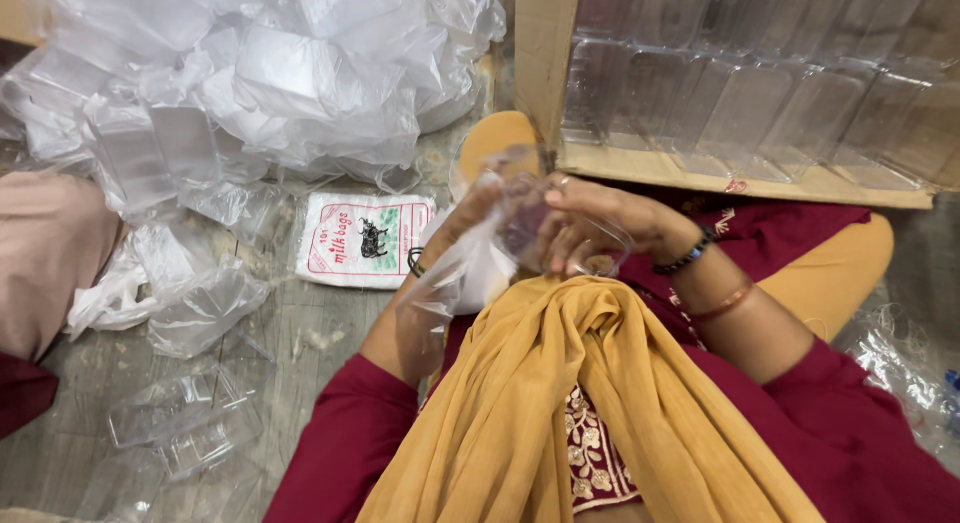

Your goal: The person sits on the floor and wraps clear plastic containers in thin plastic bags one at a time, then places each wrapped container into a compartmentalized cardboard box. They repeat this bagging and boxing cycle continuously across the episode.

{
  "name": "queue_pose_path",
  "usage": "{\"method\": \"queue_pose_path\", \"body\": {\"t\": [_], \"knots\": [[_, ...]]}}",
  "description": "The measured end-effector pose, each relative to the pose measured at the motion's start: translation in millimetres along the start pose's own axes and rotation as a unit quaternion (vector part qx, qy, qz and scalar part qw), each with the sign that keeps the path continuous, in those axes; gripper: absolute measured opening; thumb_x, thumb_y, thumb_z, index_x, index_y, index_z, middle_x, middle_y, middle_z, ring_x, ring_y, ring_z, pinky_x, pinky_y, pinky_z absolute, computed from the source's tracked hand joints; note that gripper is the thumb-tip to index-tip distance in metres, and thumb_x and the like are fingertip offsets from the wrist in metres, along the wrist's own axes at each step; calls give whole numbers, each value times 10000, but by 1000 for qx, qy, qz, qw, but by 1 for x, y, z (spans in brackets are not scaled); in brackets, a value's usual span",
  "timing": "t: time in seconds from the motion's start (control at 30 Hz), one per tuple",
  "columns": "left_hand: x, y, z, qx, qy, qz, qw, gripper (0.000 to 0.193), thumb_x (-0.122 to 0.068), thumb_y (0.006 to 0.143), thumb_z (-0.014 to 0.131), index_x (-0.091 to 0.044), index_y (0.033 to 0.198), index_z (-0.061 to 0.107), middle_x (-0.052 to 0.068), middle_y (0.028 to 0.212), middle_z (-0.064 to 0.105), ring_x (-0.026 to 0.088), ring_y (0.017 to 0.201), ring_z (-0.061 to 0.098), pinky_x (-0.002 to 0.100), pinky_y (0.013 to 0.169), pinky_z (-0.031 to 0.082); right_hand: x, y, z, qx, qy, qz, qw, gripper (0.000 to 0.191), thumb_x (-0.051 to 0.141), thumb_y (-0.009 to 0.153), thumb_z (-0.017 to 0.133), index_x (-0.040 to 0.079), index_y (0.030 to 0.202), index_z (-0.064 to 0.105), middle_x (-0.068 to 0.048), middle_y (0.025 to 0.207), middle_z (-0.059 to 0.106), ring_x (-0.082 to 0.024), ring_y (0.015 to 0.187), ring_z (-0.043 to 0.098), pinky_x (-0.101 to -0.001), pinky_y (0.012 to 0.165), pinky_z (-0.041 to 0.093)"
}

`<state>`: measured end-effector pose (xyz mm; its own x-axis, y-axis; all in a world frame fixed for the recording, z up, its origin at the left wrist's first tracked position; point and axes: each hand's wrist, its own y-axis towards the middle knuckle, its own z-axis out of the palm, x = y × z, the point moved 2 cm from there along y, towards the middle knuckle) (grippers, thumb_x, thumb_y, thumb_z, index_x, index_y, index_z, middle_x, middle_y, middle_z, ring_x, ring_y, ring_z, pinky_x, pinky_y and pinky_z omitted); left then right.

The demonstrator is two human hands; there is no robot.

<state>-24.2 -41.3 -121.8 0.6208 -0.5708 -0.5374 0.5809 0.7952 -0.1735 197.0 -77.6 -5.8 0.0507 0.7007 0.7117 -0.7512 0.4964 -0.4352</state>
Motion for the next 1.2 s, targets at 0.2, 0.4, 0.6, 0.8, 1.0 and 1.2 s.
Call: {"method": "queue_pose_path", "body": {"t": [0.2,0.4,0.6,0.8,1.0,1.2], "knots": [[-48,-37,61,104,-65,80,989,851,-582,880,680,-339,1554,222,209,1337,572,125,657,609,447,657,629,33,-48,26,-270,-195,-256,908,577,270,960,676,69,1435,416,-178,1195,639,-251,1023,697,-337,851,594],[-47,-40,83,68,186,204,959,1022,-605,925,733,-144,1688,233,280,1344,620,60,647,556,208,568,460,29,-27,62,-317,-284,-360,830,750,141,820,871,26,1430,450,-161,1378,618,-233,1321,613,-364,1129,514],[-45,-40,112,54,179,240,952,1196,-610,774,868,-44,1607,222,145,1406,576,208,1239,649,391,1036,608,33,-29,67,-334,-281,-360,825,781,162,785,900,3,1417,470,-179,1343,631,-236,1301,626,-370,1155,509],[-45,-44,112,38,208,240,947,1180,-629,801,842,-52,1625,226,190,1377,605,246,1281,624,401,1113,543,29,-27,61,-300,-254,-373,841,741,93,798,882,-4,1409,473,-170,1356,625,-219,1320,617,-358,1164,500],[-41,-41,86,40,264,212,940,1165,-607,800,846,-70,1636,239,179,1324,660,230,1234,644,345,1010,542,12,-14,42,-251,-195,-373,872,665,53,837,853,7,1389,484,-129,1299,629,-171,1216,649,-323,1066,554],[-32,-63,69,-155,300,85,937,1254,-480,653,999,-24,1616,339,241,1174,693,262,1069,667,397,993,575,-19,38,5,-307,-200,-267,891,653,110,808,864,1,1356,526,-118,1201,601,-168,1047,650,-307,883,575]]}}
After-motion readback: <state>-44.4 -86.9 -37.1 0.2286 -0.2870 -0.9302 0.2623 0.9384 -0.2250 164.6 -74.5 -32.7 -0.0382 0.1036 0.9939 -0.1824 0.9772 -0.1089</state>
